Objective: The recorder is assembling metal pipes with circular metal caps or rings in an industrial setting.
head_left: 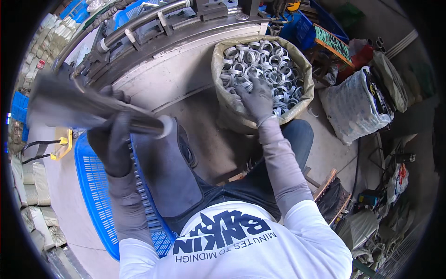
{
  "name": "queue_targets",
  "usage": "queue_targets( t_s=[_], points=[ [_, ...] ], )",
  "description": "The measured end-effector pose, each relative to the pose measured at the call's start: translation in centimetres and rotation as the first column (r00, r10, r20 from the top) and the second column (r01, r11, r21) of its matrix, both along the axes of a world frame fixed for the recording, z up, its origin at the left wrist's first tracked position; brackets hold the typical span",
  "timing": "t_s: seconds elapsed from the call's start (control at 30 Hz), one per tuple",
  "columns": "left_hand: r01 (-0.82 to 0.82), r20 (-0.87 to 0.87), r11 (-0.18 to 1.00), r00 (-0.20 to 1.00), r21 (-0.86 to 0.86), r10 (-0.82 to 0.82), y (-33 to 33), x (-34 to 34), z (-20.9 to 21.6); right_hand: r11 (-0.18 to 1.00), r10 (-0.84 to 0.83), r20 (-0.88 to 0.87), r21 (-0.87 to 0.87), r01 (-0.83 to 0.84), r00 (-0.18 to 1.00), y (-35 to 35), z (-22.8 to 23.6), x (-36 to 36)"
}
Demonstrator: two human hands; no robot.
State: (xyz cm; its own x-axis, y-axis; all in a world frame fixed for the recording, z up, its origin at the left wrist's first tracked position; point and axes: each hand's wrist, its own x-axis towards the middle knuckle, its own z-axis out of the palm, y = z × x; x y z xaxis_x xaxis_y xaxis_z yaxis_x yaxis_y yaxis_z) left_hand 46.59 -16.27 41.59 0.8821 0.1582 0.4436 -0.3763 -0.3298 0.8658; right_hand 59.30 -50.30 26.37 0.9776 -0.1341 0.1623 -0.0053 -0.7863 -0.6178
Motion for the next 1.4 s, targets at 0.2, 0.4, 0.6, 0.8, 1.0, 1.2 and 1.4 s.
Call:
queue_targets(
  t_s=[0.2,0.4,0.6,0.8,1.0,1.2,1.4],
  points=[
    [-0.034,0.026,0.379,0.999,0.925,0.024,-5.0,0.4,-3.3,0.983,-0.092,-0.330,-0.178,0.034,0.939,-2.9,-3.0,1.4],
    [0.200,-0.235,0.395,0.971,0.897,0.042,-6.0,0.2,-7.5,0.999,-0.039,-0.142,0.009,0.041,0.989,-5.5,-4.8,1.3],
    [0.143,-0.174,0.436,0.984,0.889,0.033,-5.5,0.3,-7.9,0.417,0.120,-0.076,0.909,0.020,0.990,1.0,1.6,-3.6],
    [0.164,-0.196,0.428,0.980,0.889,0.033,-5.4,0.2,-7.8,0.313,0.306,-0.036,0.947,-0.065,0.951,1.7,3.2,-6.6],
    [0.204,-0.227,0.418,0.974,0.886,0.006,-5.6,0.1,-7.6,0.639,0.459,0.186,0.611,-0.468,0.869,1.9,1.1,-5.7],
    [0.195,-0.216,0.402,0.976,0.895,0.008,-5.5,-0.1,-7.6,0.736,0.359,0.342,0.468,-0.489,0.868,4.4,2.0,-6.9],
    [0.271,-0.310,0.323,0.948,0.907,0.076,-5.9,0.0,-7.5,0.620,0.287,0.180,0.714,-0.325,0.941,5.2,2.3,-7.8]
  ],
)
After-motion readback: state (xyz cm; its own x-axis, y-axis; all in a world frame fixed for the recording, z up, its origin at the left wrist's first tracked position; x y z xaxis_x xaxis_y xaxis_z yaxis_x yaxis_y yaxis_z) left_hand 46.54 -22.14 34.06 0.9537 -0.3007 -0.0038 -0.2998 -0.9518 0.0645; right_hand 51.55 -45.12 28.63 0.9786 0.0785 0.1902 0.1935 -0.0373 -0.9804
